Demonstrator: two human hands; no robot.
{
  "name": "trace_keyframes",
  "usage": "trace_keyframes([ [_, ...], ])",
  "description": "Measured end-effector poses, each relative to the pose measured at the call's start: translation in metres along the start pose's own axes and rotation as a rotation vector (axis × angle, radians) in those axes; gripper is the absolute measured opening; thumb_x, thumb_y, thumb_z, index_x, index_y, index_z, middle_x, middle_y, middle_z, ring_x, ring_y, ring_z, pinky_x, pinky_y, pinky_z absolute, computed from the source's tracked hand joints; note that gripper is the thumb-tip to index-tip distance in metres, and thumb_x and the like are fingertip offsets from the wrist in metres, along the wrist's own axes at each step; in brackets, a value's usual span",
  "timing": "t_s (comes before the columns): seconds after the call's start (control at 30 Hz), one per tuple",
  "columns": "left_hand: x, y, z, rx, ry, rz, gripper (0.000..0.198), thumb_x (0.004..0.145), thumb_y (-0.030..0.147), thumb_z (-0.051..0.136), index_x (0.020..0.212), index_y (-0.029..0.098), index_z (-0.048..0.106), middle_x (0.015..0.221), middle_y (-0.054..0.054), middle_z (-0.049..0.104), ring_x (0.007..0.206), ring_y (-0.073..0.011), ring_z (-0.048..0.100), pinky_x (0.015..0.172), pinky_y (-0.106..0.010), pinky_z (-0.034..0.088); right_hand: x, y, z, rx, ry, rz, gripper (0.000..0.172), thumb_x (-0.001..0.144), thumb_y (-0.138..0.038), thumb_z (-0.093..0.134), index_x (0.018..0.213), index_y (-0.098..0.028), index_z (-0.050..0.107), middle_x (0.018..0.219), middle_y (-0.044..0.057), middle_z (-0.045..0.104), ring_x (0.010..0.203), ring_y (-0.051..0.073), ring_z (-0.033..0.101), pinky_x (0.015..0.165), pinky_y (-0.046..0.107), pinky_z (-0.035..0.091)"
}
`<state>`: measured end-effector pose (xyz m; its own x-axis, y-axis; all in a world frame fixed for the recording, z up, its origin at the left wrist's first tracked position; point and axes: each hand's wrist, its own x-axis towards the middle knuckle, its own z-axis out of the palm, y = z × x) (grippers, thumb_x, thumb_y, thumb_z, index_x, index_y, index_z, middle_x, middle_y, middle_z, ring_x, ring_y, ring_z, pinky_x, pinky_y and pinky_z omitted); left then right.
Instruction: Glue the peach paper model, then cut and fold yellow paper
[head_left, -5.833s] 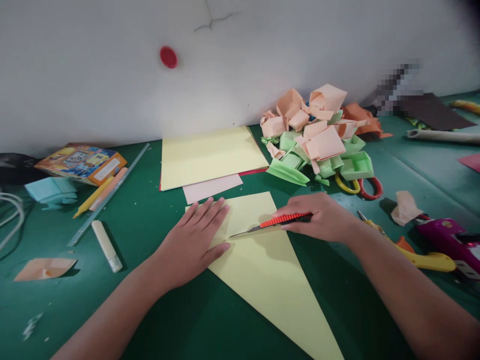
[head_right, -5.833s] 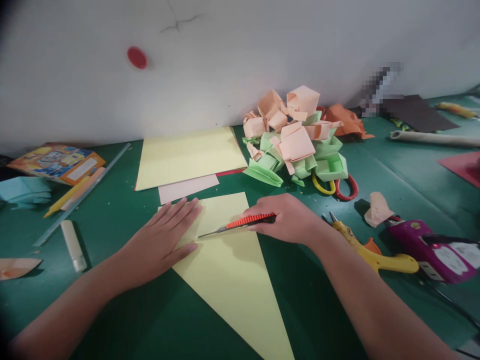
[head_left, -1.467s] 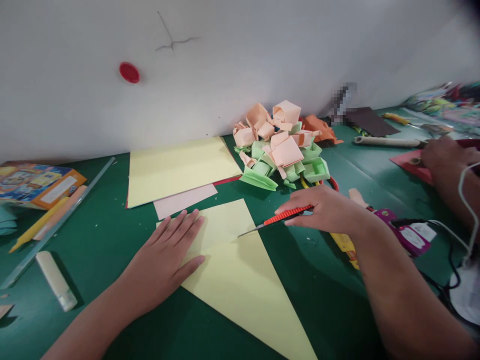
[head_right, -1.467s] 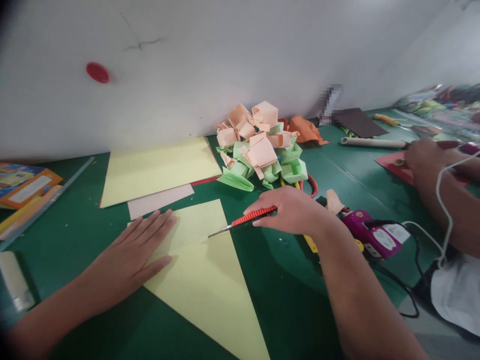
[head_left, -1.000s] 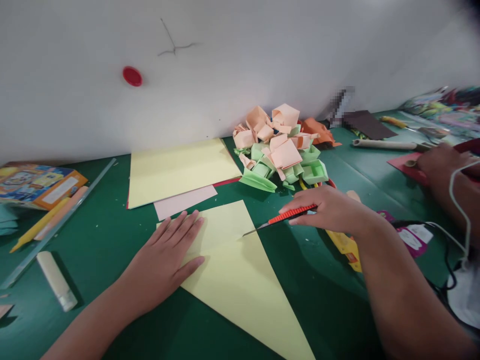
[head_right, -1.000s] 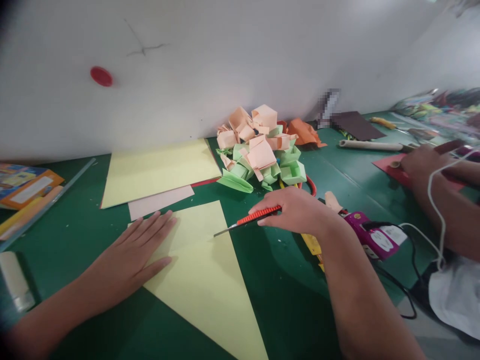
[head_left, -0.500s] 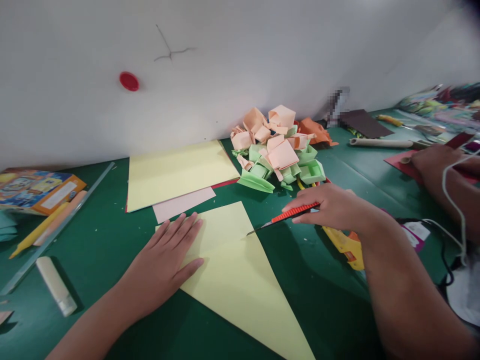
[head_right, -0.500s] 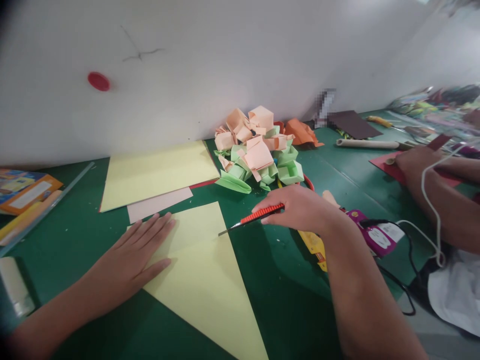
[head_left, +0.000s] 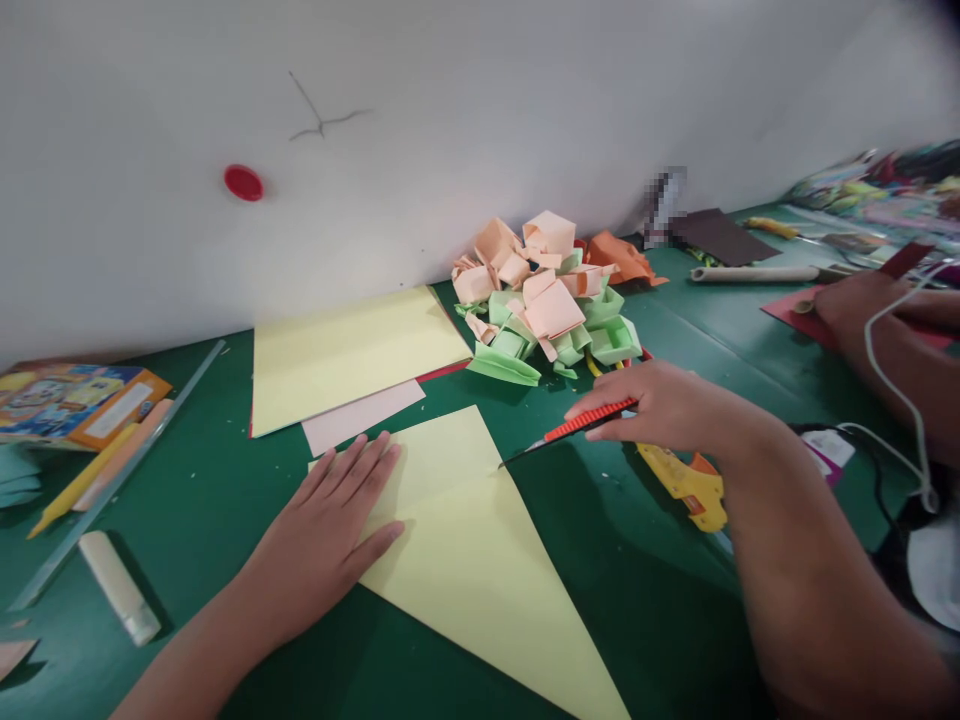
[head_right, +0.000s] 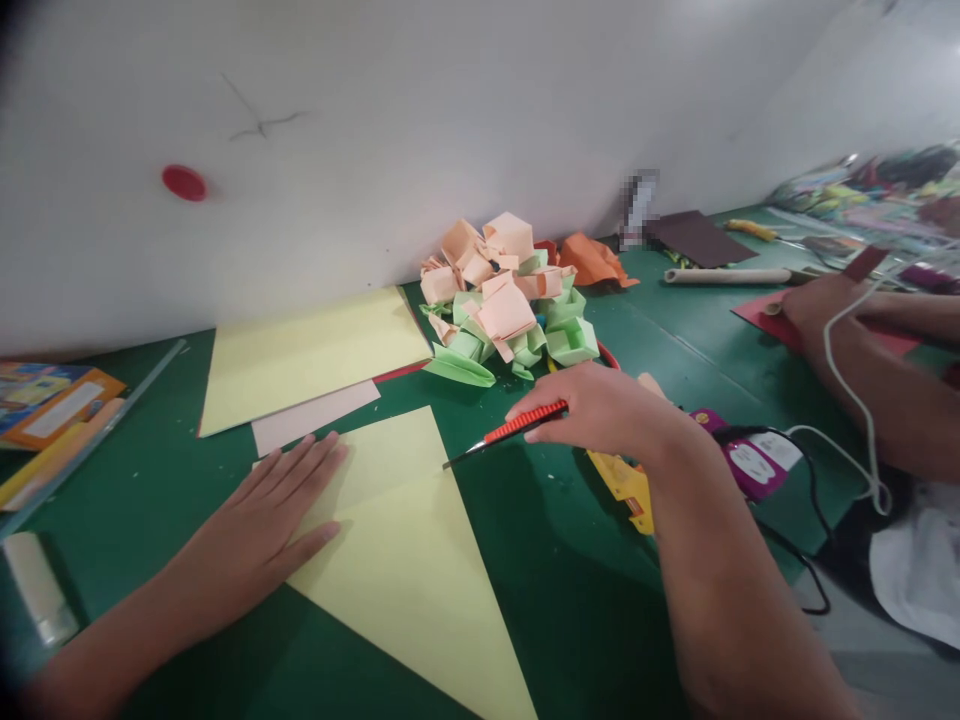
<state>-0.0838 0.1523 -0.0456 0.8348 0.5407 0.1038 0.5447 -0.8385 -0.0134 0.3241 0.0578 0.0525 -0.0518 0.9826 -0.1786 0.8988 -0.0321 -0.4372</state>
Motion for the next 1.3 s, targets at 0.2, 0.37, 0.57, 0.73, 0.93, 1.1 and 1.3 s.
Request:
trace_keyframes([
  [0.2,-0.001,0.0,-0.001,0.004,-0.028,-0.009,0.078,0.102,0.06,0.036,0.164,0.031,-0.002,0.17,-0.002,0.019,0.154,-0.0302,0.029,0.126,-0.05,0.023,-0.003,-0.001,-0.002,0.002,-0.002,-0.002,0.029,0.082,-0.04,0.07,0.108,-0.038,0.081,0.103,-0.001,0.078,0.09,0.022,0.071,0.075,0.03,0.051],
  [0.37,-0.001,-0.001,-0.002,-0.003,-0.058,-0.009,0.079,0.102,0.06,0.036,0.164,0.03,-0.002,0.17,-0.003,0.02,0.154,-0.0306,0.028,0.126,-0.05,0.021,-0.004,0.005,-0.003,-0.023,0.01,0.023,0.027,0.082,-0.038,0.071,0.106,-0.042,0.08,0.104,-0.003,0.078,0.09,0.022,0.071,0.07,0.03,0.051],
  [0.57,-0.001,-0.002,-0.002,-0.007,-0.037,-0.009,0.078,0.102,0.059,0.037,0.164,0.03,0.0,0.17,-0.004,0.02,0.154,-0.0306,0.029,0.126,-0.05,0.023,-0.008,0.004,-0.003,-0.006,0.07,0.018,0.023,0.08,-0.036,0.073,0.101,-0.04,0.082,0.101,-0.003,0.078,0.085,0.021,0.072,0.066,0.028,0.05],
  [0.73,-0.001,-0.002,-0.004,-0.011,-0.048,-0.009,0.078,0.103,0.059,0.037,0.164,0.029,0.001,0.17,-0.003,0.02,0.154,-0.0305,0.028,0.126,-0.049,0.022,-0.01,0.01,-0.003,0.044,0.156,-0.054,0.024,0.079,-0.038,0.075,0.102,-0.035,0.082,0.097,-0.001,0.079,0.085,0.022,0.071,0.072,0.03,0.053],
  [0.93,-0.001,-0.002,-0.004,-0.028,-0.06,-0.015,0.078,0.103,0.06,0.037,0.164,0.029,0.002,0.17,-0.004,0.019,0.156,-0.0291,0.024,0.127,-0.049,0.019,-0.008,-0.026,0.022,0.239,0.229,-0.067,0.025,0.081,-0.042,0.077,0.103,-0.032,0.082,0.099,0.0,0.079,0.088,0.021,0.071,0.078,0.031,0.054],
  [1.1,0.0,0.0,-0.007,-0.084,-0.098,-0.057,0.077,0.101,0.063,0.038,0.164,0.028,0.009,0.17,-0.003,0.019,0.157,-0.029,0.021,0.128,-0.049,0.017,-0.008,-0.081,0.058,0.439,0.173,-0.296,0.017,0.084,-0.033,0.074,0.097,-0.026,0.082,0.091,0.002,0.078,0.076,0.017,0.069,0.07,0.027,0.052],
  [1.3,-0.003,0.003,-0.023,-0.092,-0.04,-0.076,0.065,0.1,0.057,0.044,0.156,0.025,0.041,0.169,-0.002,0.025,0.159,-0.0312,0.009,0.129,-0.053,0.014,-0.02,-0.082,0.071,0.625,0.178,-0.351,0.021,0.084,-0.03,0.068,0.099,-0.022,0.081,0.085,0.004,0.076,0.059,0.014,0.06,0.053,0.025,0.045],
])
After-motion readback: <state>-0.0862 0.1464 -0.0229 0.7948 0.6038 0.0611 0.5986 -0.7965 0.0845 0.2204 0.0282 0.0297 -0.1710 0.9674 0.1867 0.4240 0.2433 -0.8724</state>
